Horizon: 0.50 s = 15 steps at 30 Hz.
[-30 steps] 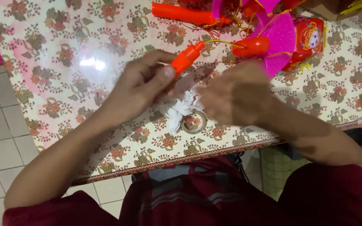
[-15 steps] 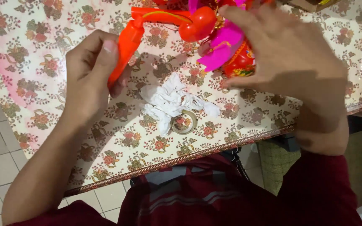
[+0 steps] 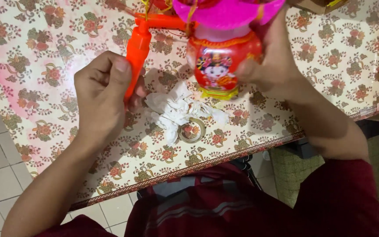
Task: Assembling decorative plastic lanterns by fitting components together and applying glue.
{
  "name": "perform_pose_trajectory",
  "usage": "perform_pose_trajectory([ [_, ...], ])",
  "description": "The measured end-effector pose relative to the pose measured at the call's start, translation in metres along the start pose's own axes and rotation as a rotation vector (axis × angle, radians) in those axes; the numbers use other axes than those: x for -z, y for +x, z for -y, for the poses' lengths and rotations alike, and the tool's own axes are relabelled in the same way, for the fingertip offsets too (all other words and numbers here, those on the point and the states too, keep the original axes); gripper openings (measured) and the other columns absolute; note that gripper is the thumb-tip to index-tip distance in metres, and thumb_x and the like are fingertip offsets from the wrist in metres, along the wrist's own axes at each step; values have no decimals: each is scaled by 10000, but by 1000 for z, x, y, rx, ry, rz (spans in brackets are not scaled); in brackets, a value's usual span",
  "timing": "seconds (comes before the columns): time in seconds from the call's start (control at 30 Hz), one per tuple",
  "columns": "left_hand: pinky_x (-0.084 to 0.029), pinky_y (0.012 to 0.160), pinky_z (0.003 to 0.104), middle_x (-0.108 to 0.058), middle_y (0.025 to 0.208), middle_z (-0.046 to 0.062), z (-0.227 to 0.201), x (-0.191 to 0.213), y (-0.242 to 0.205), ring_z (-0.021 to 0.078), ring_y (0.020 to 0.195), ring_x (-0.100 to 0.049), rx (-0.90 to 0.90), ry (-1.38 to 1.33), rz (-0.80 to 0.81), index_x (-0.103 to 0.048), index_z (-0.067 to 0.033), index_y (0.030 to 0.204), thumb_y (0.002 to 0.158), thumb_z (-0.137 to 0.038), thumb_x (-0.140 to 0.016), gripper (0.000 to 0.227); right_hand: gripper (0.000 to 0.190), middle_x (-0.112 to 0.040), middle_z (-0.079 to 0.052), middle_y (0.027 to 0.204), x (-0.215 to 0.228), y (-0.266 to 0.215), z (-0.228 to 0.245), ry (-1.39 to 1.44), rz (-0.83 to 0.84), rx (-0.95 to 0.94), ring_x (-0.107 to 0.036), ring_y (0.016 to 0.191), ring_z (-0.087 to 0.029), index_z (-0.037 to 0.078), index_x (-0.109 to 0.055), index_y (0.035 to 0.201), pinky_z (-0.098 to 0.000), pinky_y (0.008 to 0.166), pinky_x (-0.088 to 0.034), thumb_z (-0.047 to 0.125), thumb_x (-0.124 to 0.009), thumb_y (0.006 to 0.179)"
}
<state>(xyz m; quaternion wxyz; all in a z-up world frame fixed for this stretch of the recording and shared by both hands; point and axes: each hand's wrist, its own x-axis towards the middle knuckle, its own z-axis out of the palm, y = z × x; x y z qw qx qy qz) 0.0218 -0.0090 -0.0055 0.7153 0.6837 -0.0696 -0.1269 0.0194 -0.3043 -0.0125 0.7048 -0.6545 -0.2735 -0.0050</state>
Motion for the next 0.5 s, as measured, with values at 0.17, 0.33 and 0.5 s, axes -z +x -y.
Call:
perform_pose_trajectory([
  [0.17,-298,380,230,-592,736,76,-4,-1,0,98,449,-385,-99,65,63,-575,-7,1108,1101,-335,-433,358,870,-386,-260,1499,-6,0,-2,-66,-8,-108,-495,1449,-415,86,-170,1519,-552,1286,-517,349,-702,883],
  [0.33,-305,362,224,-594,736,64,-8,-3,0,99,445,-394,-72,70,36,-594,-18,1094,1087,-376,-422,397,892,-397,-251,1490,-5,0,-1,-190,-1,-98,-485,1463,-415,60,-160,1512,-535,1299,-487,385,-693,875],
  [0.5,-309,326,237,-581,682,10,5,4,5,90,450,-450,59,-27,-30,-593,-110,881,1046,-484,-410,449,916,-393,-266,1469,-6,-2,-1,-235,-10,-139,-461,1474,-424,35,-140,1506,-522,1334,-429,396,-691,870],
])
